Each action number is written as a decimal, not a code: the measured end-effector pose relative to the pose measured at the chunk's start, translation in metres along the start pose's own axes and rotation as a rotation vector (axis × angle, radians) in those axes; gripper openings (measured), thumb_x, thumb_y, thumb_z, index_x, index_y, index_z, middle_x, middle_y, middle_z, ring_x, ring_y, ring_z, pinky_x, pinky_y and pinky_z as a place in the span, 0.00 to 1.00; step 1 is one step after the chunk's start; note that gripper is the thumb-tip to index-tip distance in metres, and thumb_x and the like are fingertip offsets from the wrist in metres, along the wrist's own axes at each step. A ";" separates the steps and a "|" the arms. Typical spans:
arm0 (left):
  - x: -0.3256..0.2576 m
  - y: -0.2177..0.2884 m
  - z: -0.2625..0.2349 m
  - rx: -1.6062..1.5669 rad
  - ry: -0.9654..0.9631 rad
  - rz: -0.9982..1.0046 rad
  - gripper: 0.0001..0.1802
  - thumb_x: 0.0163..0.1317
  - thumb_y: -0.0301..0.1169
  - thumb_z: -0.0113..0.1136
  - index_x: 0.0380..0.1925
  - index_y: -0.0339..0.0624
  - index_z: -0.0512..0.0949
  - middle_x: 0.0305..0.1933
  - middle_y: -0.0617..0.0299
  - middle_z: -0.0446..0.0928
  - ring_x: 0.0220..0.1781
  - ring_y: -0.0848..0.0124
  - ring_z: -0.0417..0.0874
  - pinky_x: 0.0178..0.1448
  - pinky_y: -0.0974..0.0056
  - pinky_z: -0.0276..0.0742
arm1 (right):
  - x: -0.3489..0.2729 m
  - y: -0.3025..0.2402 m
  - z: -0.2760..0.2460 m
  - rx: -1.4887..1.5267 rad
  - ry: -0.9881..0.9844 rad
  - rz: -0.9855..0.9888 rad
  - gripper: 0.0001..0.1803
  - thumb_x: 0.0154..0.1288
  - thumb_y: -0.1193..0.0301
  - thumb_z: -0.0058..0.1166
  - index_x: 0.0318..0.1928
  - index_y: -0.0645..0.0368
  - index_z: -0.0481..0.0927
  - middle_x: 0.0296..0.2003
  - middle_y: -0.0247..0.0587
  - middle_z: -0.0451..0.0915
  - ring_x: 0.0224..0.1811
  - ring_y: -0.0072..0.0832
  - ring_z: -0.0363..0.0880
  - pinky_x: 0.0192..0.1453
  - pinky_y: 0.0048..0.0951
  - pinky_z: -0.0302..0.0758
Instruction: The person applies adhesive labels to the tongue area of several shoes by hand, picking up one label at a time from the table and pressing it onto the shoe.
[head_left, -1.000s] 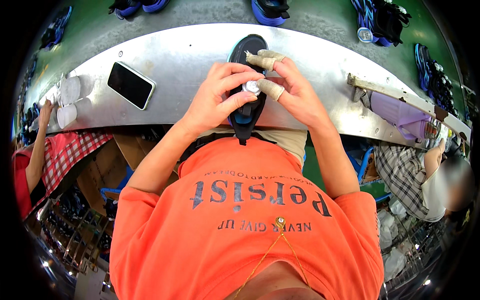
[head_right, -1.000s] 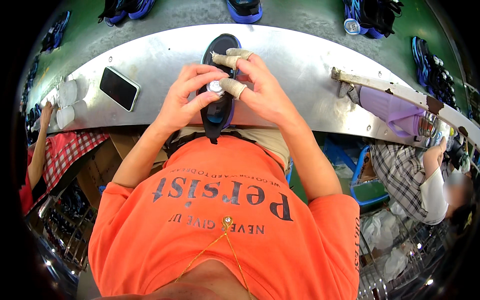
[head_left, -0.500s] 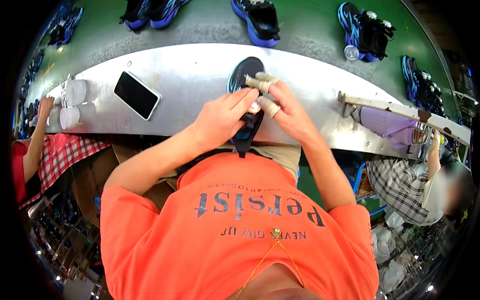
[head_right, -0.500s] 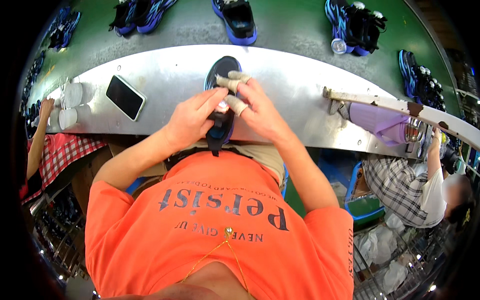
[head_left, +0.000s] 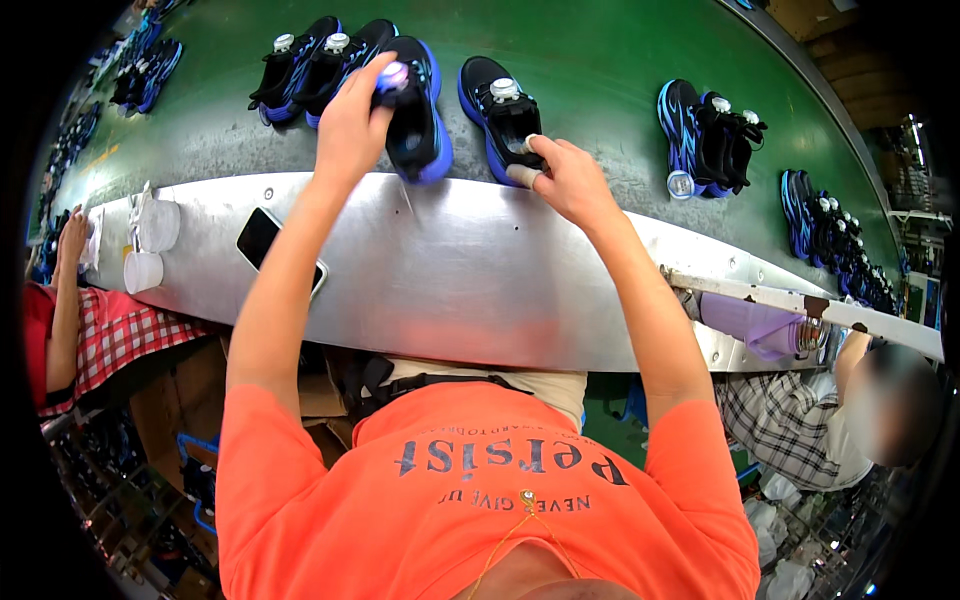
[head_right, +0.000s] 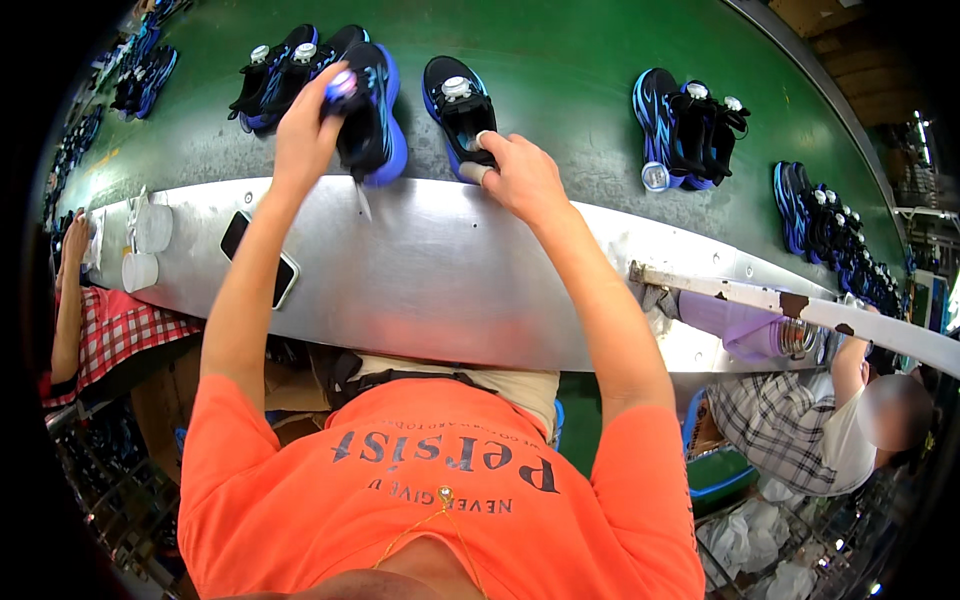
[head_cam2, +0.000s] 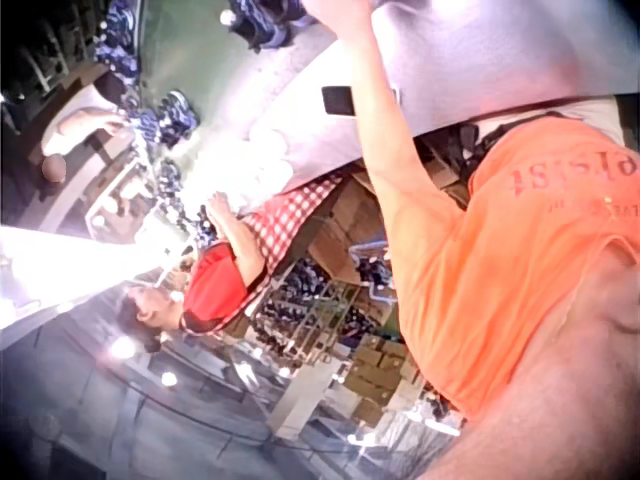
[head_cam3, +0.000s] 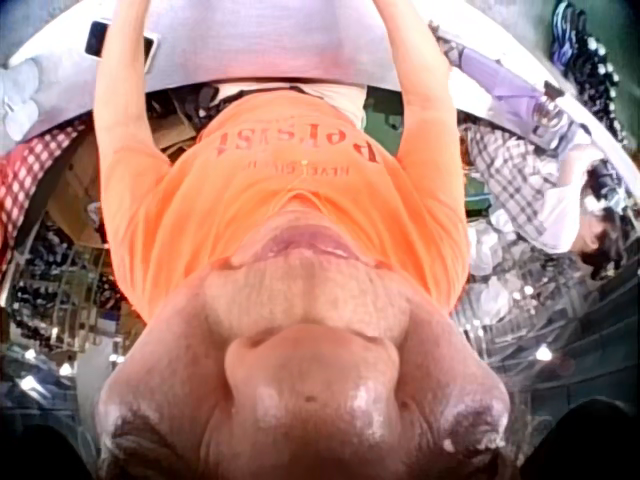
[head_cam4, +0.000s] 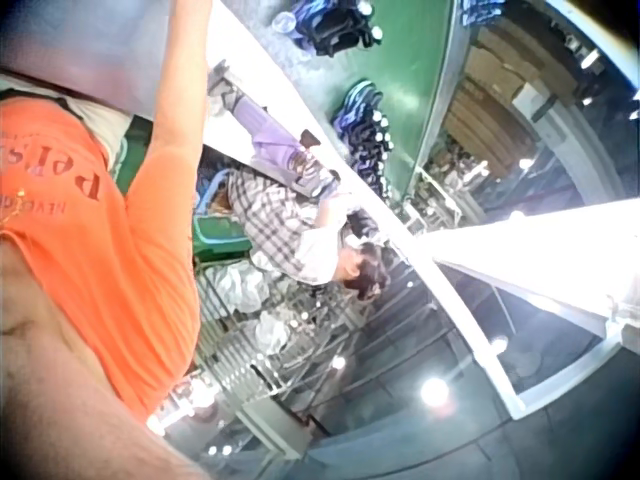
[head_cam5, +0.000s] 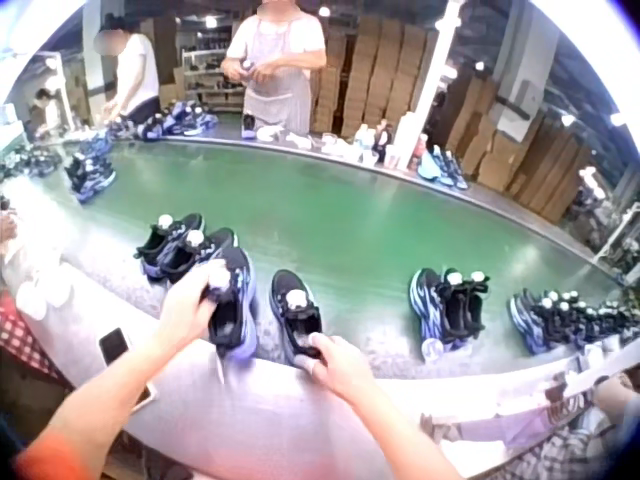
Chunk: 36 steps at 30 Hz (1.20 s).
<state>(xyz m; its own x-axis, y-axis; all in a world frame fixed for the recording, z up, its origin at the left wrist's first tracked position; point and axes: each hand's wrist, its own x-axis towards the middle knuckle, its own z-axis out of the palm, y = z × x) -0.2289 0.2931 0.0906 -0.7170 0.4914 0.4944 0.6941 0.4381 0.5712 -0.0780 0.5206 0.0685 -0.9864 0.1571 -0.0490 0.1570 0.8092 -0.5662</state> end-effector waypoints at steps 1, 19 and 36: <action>0.012 -0.028 0.012 0.058 -0.067 -0.053 0.27 0.55 0.20 0.52 0.58 0.47 0.70 0.51 0.48 0.76 0.52 0.52 0.77 0.56 0.58 0.72 | 0.005 -0.003 0.004 -0.003 0.036 0.005 0.19 0.57 0.55 0.60 0.45 0.52 0.77 0.31 0.44 0.76 0.36 0.41 0.77 0.39 0.41 0.73; -0.119 0.127 -0.025 -1.009 -0.512 -1.146 0.13 0.69 0.33 0.50 0.38 0.32 0.76 0.35 0.55 0.79 0.26 0.76 0.79 0.28 0.73 0.74 | -0.136 -0.033 -0.020 0.845 -0.281 0.204 0.08 0.65 0.70 0.55 0.41 0.58 0.84 0.28 0.32 0.80 0.27 0.14 0.74 0.31 0.21 0.72; -0.151 0.153 -0.004 -0.449 -0.702 -0.344 0.23 0.61 0.33 0.59 0.56 0.39 0.71 0.51 0.49 0.75 0.41 0.61 0.83 0.40 0.63 0.81 | -0.077 -0.018 -0.015 0.527 -0.321 -0.082 0.17 0.61 0.69 0.57 0.51 0.48 0.82 0.29 0.34 0.68 0.34 0.26 0.66 0.40 0.24 0.67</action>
<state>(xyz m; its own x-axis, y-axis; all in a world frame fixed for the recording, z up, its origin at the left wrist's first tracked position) -0.0144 0.2827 0.1064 -0.5739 0.7987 -0.1809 0.2530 0.3831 0.8884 -0.0040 0.5024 0.0943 -0.9728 -0.1380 -0.1863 0.1151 0.4103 -0.9047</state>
